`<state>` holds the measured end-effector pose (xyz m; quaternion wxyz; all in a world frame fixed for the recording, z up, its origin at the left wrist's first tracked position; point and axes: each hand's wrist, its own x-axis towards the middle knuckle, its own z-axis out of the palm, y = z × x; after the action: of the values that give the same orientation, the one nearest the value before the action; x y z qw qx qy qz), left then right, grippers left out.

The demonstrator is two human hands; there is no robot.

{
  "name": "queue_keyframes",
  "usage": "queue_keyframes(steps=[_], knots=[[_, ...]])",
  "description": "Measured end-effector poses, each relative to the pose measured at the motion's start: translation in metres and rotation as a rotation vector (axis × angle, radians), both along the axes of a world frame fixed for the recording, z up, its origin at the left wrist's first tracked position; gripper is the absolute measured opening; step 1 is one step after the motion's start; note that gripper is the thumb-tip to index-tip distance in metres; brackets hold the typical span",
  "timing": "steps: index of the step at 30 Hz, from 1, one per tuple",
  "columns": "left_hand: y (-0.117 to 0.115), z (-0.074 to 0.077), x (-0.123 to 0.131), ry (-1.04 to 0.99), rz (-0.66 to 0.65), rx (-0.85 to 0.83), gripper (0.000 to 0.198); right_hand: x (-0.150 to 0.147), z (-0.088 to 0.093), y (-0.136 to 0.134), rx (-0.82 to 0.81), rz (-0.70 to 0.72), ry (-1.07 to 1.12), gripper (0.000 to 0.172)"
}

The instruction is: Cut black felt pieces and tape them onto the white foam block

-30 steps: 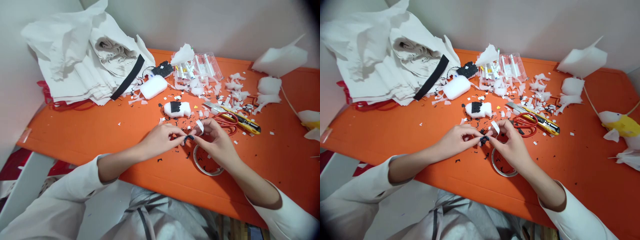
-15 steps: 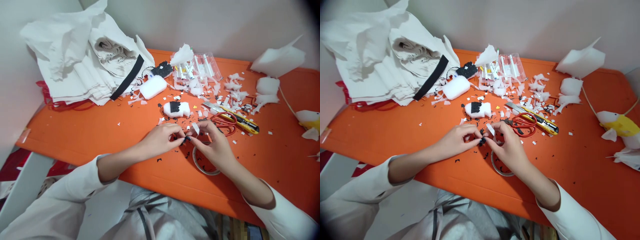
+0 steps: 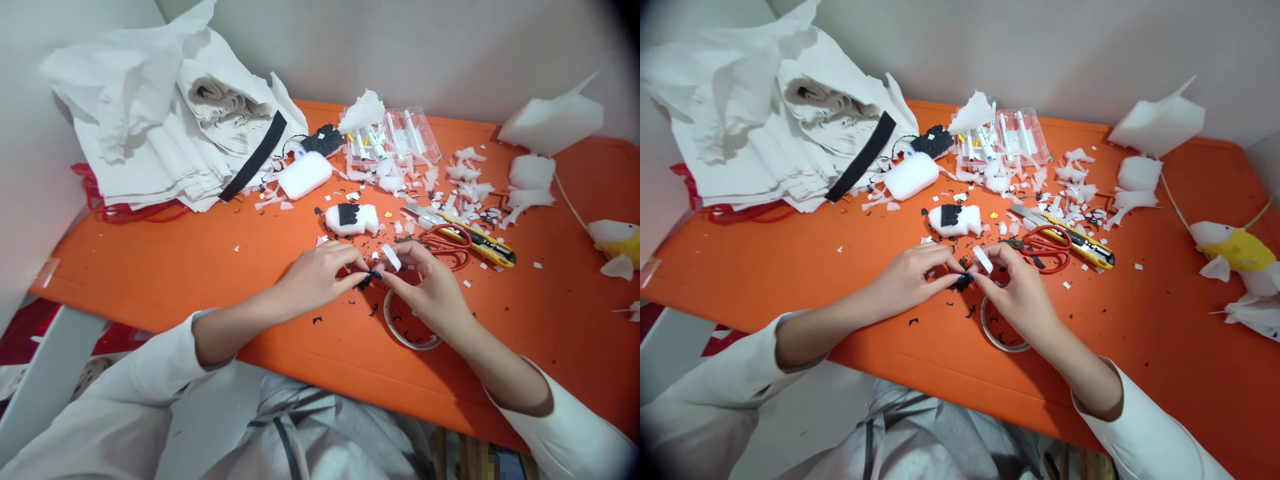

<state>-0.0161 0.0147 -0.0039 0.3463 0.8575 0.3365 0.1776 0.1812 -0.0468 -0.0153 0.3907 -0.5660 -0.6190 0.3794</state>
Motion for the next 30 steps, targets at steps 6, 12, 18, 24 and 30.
queue_keyframes(steps=[6,12,18,24,30], knots=[[0.003,-0.004,-0.004,0.132,-0.15,0.192,0.014,0.0,0.0,-0.001,0.124,0.026,-0.309,0.015],[0.003,0.003,-0.001,0.058,-0.13,-0.024,0.012,0.001,0.002,-0.001,0.186,0.056,-0.294,0.019],[0.002,0.006,0.002,-0.095,0.086,-0.471,0.014,0.006,0.003,0.001,0.022,0.075,0.003,0.015],[0.001,0.005,0.003,-0.126,0.077,-0.519,0.014,0.004,0.008,0.002,-0.03,0.205,-0.068,0.013],[-0.001,0.007,0.005,-0.131,0.065,-0.583,0.014,0.004,0.007,0.002,-0.05,0.21,-0.053,0.014]])
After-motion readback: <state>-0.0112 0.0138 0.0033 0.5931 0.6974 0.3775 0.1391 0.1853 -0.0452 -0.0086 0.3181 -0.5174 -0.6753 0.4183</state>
